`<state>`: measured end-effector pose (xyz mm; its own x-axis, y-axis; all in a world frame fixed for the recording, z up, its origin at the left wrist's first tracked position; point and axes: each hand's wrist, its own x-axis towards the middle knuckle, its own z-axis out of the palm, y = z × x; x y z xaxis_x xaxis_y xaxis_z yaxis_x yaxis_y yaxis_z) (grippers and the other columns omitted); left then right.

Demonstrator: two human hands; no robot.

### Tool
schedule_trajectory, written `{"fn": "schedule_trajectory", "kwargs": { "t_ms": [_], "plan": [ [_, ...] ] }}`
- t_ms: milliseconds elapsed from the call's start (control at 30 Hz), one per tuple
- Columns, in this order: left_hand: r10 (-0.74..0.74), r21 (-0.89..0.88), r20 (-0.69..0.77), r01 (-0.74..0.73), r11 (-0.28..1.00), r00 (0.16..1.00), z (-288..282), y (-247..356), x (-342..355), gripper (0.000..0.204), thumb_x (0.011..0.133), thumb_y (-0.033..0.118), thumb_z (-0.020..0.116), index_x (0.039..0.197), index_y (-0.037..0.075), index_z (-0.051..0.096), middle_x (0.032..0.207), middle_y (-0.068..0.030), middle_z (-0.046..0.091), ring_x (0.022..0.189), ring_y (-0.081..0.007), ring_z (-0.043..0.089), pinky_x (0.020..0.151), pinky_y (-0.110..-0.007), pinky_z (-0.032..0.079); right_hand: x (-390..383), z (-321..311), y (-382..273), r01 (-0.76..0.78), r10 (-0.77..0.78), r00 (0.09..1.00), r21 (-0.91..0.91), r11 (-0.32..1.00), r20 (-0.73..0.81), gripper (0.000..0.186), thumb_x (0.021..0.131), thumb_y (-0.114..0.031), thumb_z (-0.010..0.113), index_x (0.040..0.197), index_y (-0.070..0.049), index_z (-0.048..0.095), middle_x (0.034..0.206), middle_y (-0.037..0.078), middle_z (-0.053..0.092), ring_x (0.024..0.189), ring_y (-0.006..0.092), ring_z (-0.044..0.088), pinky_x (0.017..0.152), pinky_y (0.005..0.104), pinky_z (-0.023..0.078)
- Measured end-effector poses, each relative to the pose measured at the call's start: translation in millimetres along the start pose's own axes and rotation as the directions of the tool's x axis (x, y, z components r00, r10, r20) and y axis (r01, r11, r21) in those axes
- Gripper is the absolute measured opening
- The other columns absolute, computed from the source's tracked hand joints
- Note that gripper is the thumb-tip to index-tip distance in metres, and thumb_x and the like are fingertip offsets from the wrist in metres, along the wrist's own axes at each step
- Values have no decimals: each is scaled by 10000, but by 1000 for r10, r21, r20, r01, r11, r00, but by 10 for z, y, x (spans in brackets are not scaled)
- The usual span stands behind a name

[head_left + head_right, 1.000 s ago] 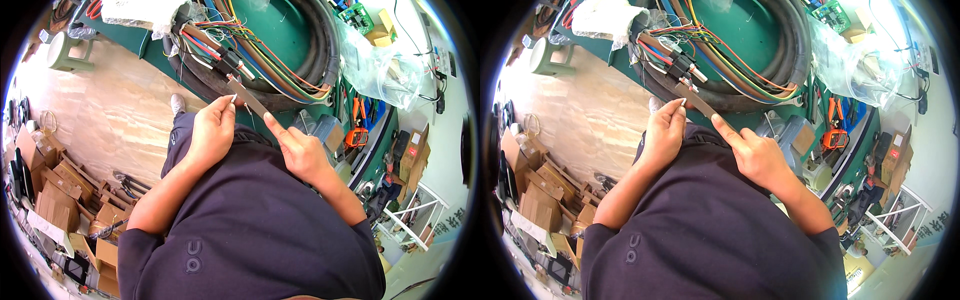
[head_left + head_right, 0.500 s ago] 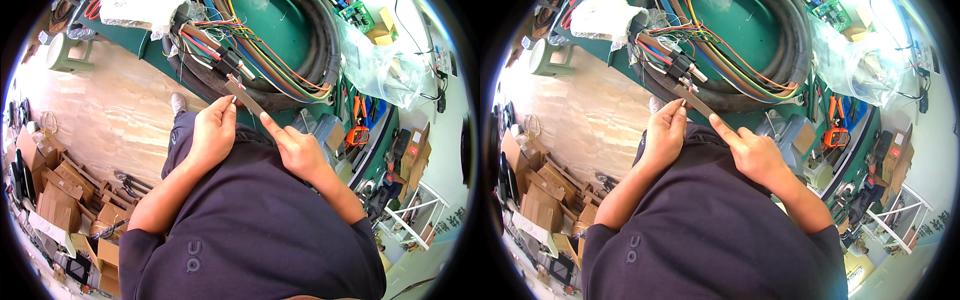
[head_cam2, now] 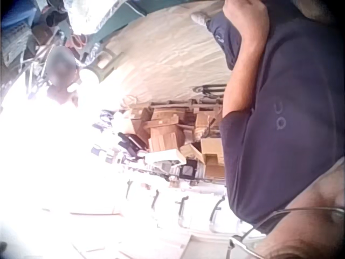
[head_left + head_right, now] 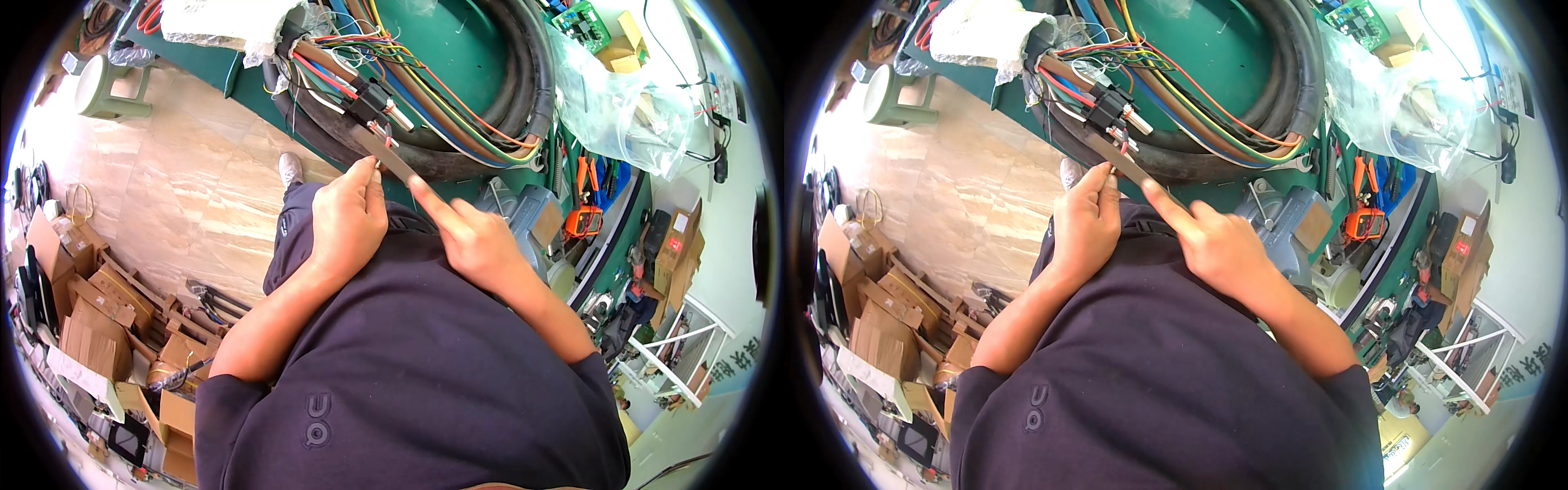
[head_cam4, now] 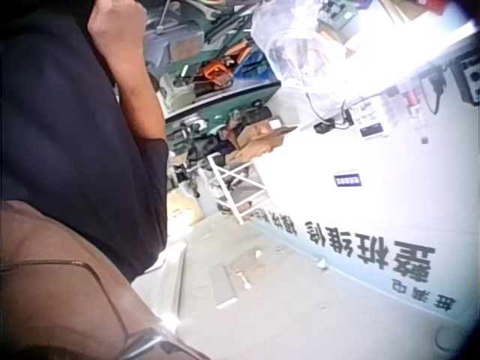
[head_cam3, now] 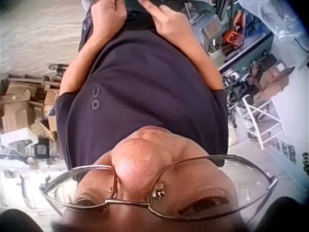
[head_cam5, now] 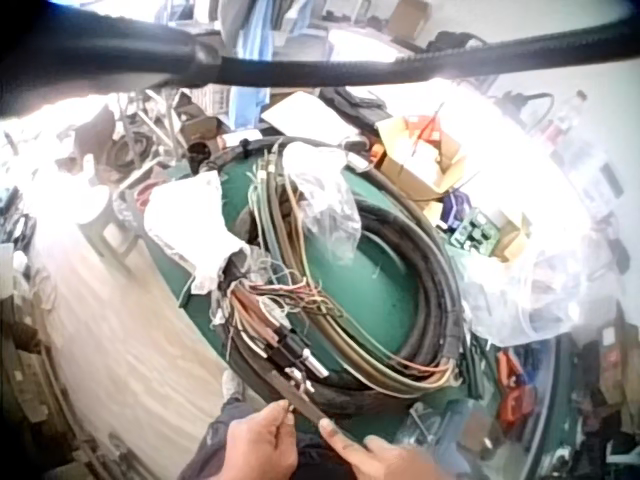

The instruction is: The person files the metal tips of electrical connectors on a large wiring harness by hand using a small file, while another person assists by holding the cable in place on a workbench.

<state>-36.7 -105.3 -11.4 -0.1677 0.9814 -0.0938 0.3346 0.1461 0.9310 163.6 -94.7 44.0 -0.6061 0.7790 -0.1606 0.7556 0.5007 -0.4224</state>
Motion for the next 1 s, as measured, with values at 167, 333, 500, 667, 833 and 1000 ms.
{"fn": "schedule_trajectory", "kwargs": {
  "t_ms": [167,333,500,667,833,1000],
  "plan": [
    [4,-61,-21,-5,998,1000,-16,40,1,136,986,52,609,1080,-10,686,716,-228,654,654,-368,694,581,-396,508,243,35,16,69,-60,990,69,995,-129,711,887,-26,620,1557,-219,482,674,99,471,474,333,536,473,448,487],
    [-42,-142,2,42,989,999,-15,15,2,146,998,50,604,1100,-16,685,699,-213,648,624,-299,704,581,-341,501,-71,-53,28,17,-16,1000,25,1000,-14,717,882,-20,624,1557,-218,484,667,106,462,477,334,534,472,450,474],
    [-13,-131,-33,8,991,999,31,-80,-7,147,1002,56,602,1106,-3,688,685,-210,623,595,-285,684,569,-346,488,247,90,-8,49,-43,996,70,996,-79,706,883,-35,625,1552,-217,488,685,117,504,515,350,567,504,467,493],
    [-77,-93,29,79,993,997,-61,42,-1,135,986,35,601,1084,-6,684,732,-218,651,635,-340,687,576,-383,495,156,-89,7,39,-34,997,72,997,-75,720,876,-18,616,1556,-217,485,662,106,468,493,340,549,492,461,490],
    [17,23,-19,-17,1000,1000,-21,-1,-15,132,976,44,608,1078,0,678,766,-215,672,709,-394,680,616,-450,516,-75,-42,-58,-15,14,1000,17,1000,17,725,875,-21,617,1559,-220,481,670,102,466,484,335,543,491,456,492],
    [68,43,-43,-66,997,997,6,-23,6,117,975,55,609,1057,3,676,779,-211,678,729,-402,680,636,-468,522,301,58,-51,31,-24,994,75,997,-105,718,875,-40,629,1556,-215,483,709,119,527,518,349,569,525,461,510]
  ]
}}
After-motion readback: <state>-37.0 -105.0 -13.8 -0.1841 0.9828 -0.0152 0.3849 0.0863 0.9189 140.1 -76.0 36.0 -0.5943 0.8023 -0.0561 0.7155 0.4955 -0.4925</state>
